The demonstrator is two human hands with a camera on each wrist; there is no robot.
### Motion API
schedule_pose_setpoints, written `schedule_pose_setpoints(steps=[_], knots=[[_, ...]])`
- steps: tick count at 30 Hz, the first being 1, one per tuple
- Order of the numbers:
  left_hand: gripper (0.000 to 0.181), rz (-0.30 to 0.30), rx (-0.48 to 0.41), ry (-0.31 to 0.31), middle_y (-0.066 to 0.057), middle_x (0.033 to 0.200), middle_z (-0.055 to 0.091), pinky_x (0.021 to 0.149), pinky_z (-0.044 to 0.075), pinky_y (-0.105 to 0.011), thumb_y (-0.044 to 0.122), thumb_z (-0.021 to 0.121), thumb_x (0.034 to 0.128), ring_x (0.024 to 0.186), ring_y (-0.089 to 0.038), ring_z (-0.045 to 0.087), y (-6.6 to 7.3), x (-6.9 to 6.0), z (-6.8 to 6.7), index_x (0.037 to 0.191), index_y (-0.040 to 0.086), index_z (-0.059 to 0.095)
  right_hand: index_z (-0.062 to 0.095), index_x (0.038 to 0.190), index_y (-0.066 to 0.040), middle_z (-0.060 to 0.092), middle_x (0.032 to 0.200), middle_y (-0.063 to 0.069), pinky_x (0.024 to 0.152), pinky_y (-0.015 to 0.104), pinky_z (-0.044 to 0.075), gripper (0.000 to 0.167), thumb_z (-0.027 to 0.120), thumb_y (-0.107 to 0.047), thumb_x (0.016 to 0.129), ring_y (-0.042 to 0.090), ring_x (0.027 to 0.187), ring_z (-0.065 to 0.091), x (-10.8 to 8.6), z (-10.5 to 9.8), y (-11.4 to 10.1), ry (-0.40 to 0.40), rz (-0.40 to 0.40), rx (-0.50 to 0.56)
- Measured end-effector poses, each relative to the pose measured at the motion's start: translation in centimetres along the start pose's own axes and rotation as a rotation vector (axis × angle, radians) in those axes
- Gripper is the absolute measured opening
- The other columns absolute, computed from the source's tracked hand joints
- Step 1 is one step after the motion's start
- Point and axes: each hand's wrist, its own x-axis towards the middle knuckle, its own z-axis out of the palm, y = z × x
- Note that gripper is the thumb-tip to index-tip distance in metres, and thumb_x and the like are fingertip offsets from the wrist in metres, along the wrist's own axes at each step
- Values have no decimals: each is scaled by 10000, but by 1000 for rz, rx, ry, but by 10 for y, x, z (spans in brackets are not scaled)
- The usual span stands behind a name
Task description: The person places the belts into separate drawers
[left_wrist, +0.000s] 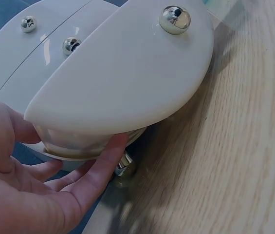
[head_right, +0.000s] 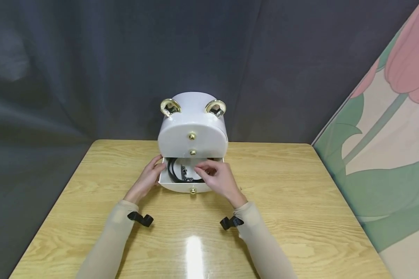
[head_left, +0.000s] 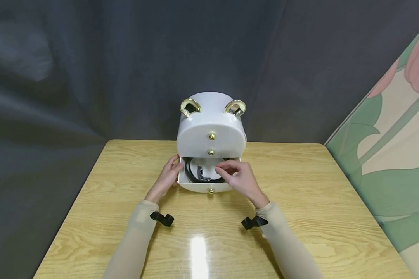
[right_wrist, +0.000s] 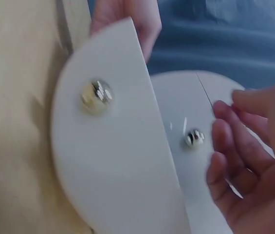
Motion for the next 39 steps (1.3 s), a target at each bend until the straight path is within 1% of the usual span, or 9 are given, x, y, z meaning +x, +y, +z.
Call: schedule_pose_setpoints(steps=[4,10,15,17,19,22,29,33,39], knots=[[615,-4,-5,-1,-280,1587,498,818,579,-270,262,408,1163,1146,-223,669,2,1,1,1709,94,181,828,999,-59,810,843,74,586,202,532,73,798,-48,933,38,630,630,-17,4,-5,42,-61,30],[607,-11,-11,1,-284,1582,502,827,581,-272,255,410,1161,1172,-237,664,3,2,3,1703,88,195,809,1040,-12,805,828,90,483,183,500,110,787,-22,933,-2,529,580,-35,13,-2,-26,-119,43],[603,-19,-10,4,-265,1588,506,826,588,-281,262,416,1161,1164,-232,666,3,1,3,1703,104,204,806,997,12,798,796,128,472,173,513,68,770,4,939,157,496,647,-47,22,6,-68,-138,21],[606,-19,-6,3,-263,1591,504,821,589,-278,265,416,1161,1169,-238,666,2,1,3,1705,107,200,803,994,25,791,786,150,480,176,526,71,762,27,937,241,521,677,-51,25,9,-89,-129,38],[614,-13,0,0,-271,1594,498,815,586,-273,269,415,1161,1178,-248,667,2,1,2,1707,101,190,800,1006,32,789,794,163,477,181,531,87,754,50,934,269,529,684,-54,27,12,-111,-119,53],[622,-3,7,0,-281,1597,491,810,583,-265,275,412,1160,1190,-259,666,1,1,2,1709,95,179,800,1020,33,791,813,168,469,184,527,109,753,68,928,230,523,681,-57,30,16,-131,-106,58],[621,-5,8,6,-280,1601,485,801,582,-264,268,412,1160,1195,-271,664,2,0,1,1711,100,179,789,1084,39,802,838,159,410,183,479,151,751,50,938,4,444,571,-60,32,21,-177,-52,46],[612,-11,7,19,-267,1595,499,811,578,-264,264,417,1160,1202,-267,657,2,0,1,1709,111,194,783,1140,19,812,908,163,435,197,507,194,757,18,948,-19,476,583,-59,31,24,-189,-42,9],[606,-8,-1,20,-277,1582,509,813,573,-258,257,418,1159,1177,-240,662,2,0,3,1703,96,207,790,1179,-41,822,1009,136,478,183,530,227,773,-33,952,-58,530,604,-57,26,29,-198,-59,-100]])
